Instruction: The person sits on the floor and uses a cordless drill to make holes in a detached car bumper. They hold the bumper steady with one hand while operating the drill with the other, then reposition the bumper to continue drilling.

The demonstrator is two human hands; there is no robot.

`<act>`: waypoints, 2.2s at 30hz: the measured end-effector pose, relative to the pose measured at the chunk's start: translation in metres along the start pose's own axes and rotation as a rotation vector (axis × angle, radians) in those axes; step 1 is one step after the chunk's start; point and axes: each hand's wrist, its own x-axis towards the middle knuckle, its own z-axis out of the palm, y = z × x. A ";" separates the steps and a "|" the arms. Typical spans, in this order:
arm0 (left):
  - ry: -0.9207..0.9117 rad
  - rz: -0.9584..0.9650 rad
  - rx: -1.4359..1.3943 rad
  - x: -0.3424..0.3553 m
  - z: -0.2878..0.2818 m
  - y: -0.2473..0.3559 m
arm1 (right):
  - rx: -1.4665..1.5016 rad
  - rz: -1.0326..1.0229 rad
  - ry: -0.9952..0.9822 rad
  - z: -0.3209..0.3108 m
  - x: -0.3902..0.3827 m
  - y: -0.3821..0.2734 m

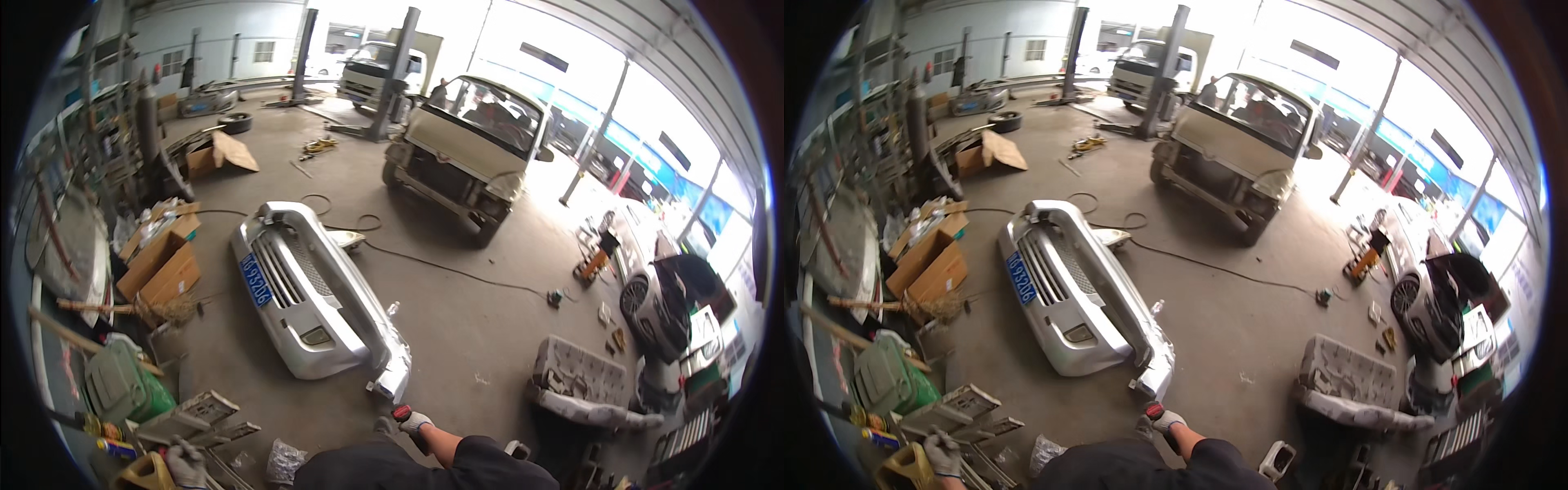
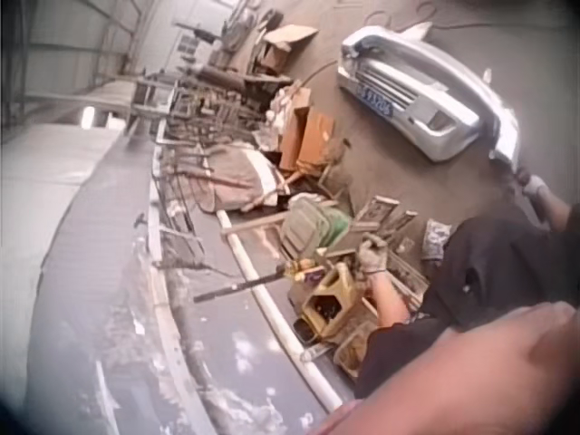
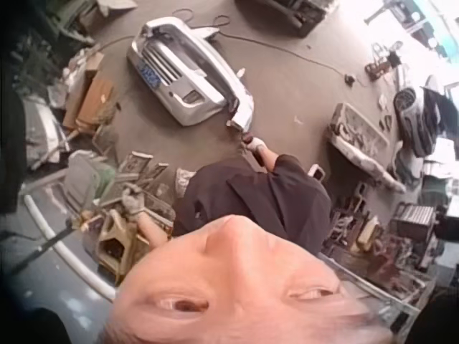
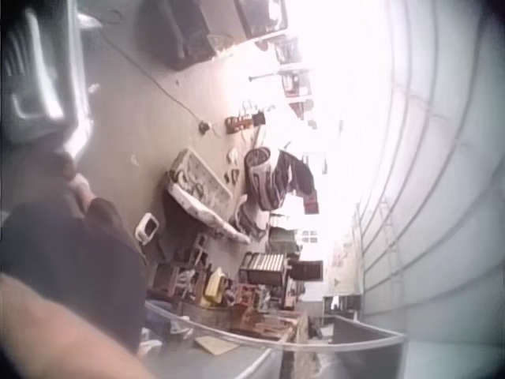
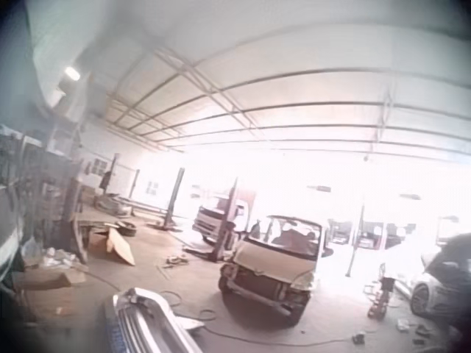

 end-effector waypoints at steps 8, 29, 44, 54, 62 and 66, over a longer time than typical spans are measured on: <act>-0.255 -0.343 0.439 0.075 0.087 -0.235 | 0.267 0.148 0.059 0.054 0.052 0.102; -0.449 -0.835 1.488 0.094 0.391 -0.878 | 0.930 0.719 0.061 0.014 0.082 0.388; -0.692 -0.969 1.707 0.117 0.564 -1.313 | 0.923 0.916 -0.071 -0.012 0.197 0.608; -0.486 -1.049 1.603 0.104 0.642 -1.627 | 1.011 1.044 0.501 -0.349 0.393 0.910; -0.624 -1.020 1.605 0.006 0.751 -1.908 | 0.686 0.221 1.091 -0.590 0.499 1.132; -0.617 -1.259 1.462 -0.024 0.781 -2.054 | 0.772 0.169 1.024 -0.718 0.508 1.194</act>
